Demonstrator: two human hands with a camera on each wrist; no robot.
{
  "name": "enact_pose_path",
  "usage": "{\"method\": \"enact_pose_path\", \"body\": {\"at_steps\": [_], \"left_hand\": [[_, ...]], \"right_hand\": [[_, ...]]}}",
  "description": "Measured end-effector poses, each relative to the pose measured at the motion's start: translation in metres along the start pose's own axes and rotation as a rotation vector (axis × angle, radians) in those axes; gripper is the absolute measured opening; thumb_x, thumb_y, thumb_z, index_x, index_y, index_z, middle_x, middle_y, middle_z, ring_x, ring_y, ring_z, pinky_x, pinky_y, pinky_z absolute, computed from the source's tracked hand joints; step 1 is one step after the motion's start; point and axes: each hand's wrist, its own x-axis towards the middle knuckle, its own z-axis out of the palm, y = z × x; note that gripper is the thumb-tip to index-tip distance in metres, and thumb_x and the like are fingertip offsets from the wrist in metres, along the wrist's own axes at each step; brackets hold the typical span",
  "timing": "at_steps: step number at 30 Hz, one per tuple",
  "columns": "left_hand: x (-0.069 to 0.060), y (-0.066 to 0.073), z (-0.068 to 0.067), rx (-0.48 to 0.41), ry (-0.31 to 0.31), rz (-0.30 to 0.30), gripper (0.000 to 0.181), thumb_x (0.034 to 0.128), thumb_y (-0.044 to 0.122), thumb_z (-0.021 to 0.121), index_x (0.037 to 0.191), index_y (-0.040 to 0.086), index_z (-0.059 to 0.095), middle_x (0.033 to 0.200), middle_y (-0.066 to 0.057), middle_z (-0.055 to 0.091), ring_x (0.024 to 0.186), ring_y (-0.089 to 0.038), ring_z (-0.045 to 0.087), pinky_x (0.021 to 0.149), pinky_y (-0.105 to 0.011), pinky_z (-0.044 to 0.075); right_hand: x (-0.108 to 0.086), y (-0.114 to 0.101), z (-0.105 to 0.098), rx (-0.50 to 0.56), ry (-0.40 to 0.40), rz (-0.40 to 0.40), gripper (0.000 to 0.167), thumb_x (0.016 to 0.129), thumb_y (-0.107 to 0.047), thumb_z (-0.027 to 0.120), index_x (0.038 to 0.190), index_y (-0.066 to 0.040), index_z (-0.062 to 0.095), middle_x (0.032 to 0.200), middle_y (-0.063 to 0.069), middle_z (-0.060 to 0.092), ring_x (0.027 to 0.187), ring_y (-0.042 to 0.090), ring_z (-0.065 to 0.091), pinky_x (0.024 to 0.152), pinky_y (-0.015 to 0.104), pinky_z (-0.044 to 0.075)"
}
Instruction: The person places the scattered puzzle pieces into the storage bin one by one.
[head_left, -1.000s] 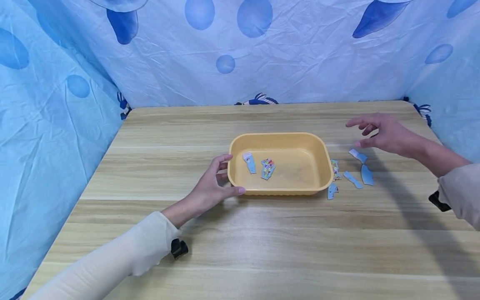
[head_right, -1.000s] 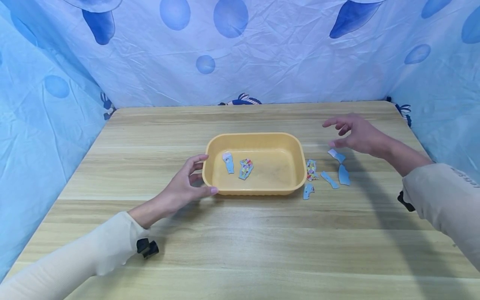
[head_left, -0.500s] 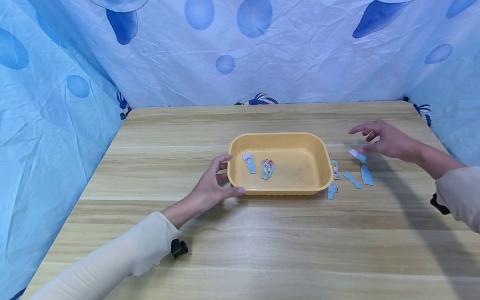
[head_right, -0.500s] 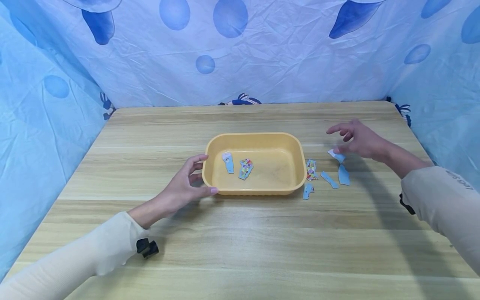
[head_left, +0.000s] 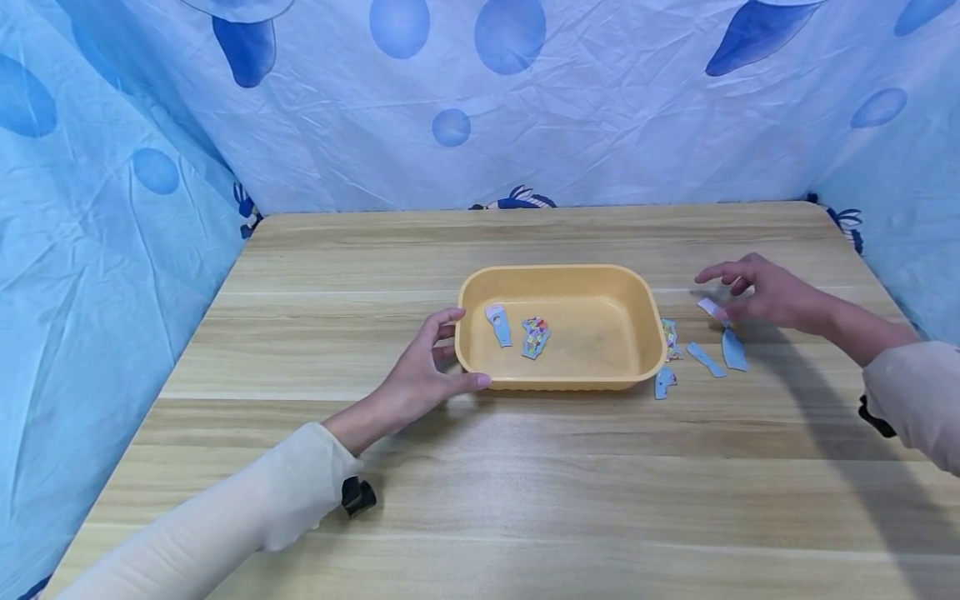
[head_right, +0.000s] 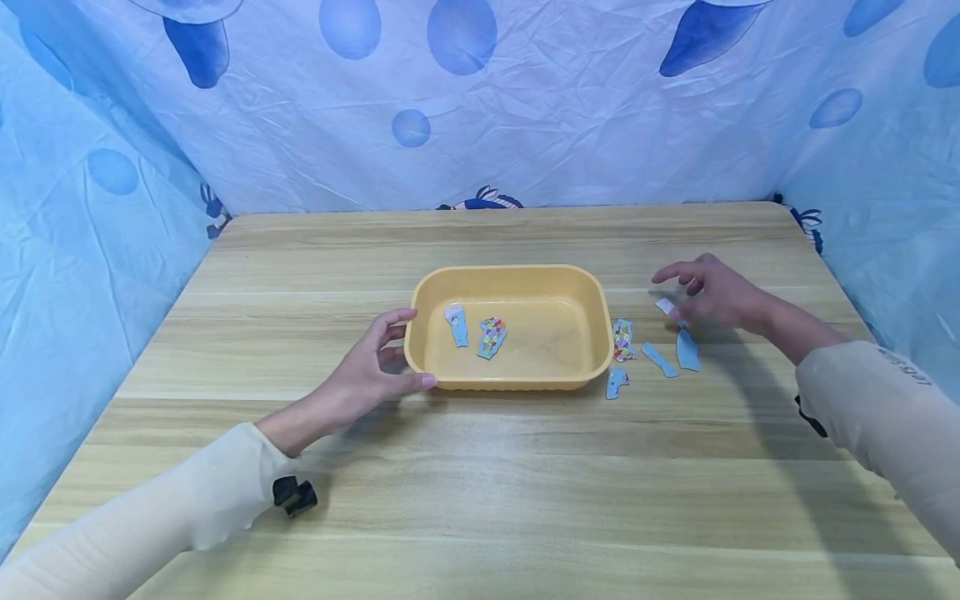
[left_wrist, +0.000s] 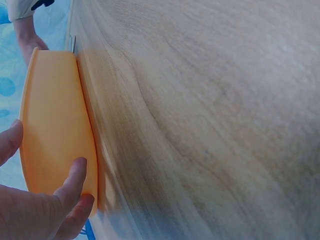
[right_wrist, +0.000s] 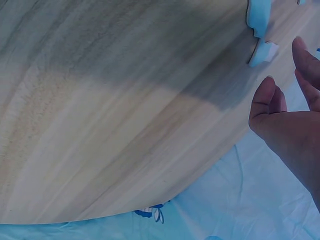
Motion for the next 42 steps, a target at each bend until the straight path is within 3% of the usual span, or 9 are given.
{"method": "enact_pose_path", "body": {"at_steps": [12,20,30,42], "left_hand": [[0.001,0.0,0.0,-0.001,0.002,-0.003,0.096,0.0704,0.022,0.087,0.146,0.021,0.028,0.142,-0.009,0.041,0.126,-0.03,0.046,0.109,-0.048,0.032],[0.0,0.0,0.0,-0.003,0.01,-0.005,0.095,0.0705,0.022,0.087,0.146,0.021,0.029,0.141,-0.009,0.042,0.125,-0.028,0.047,0.109,-0.046,0.033],[0.001,0.0,0.001,0.004,0.013,-0.015,0.094,0.0711,0.021,0.087,0.146,0.022,0.029,0.141,-0.008,0.042,0.125,-0.027,0.047,0.11,-0.045,0.032],[0.001,-0.001,0.001,-0.008,0.013,-0.009,0.094,0.0709,0.02,0.087,0.145,0.021,0.03,0.141,-0.008,0.042,0.125,-0.027,0.047,0.11,-0.045,0.031]], "right_hand": [[-0.003,0.012,0.005,0.016,-0.016,0.066,0.054,0.086,-0.01,0.071,0.135,0.0,0.049,0.127,0.027,0.03,0.107,0.041,0.039,0.082,0.053,0.041],[0.0,0.021,0.01,0.015,-0.008,0.045,0.052,0.084,-0.007,0.073,0.132,0.0,0.054,0.13,0.027,0.038,0.108,0.042,0.043,0.086,0.058,0.041],[-0.004,0.028,0.008,0.025,-0.013,0.094,0.05,0.089,-0.008,0.068,0.136,-0.001,0.051,0.123,0.022,0.033,0.109,0.039,0.035,0.084,0.051,0.038],[-0.002,0.028,0.011,0.018,0.003,0.03,0.05,0.087,-0.005,0.07,0.134,-0.001,0.054,0.12,0.019,0.035,0.102,0.03,0.032,0.078,0.04,0.036]]}}
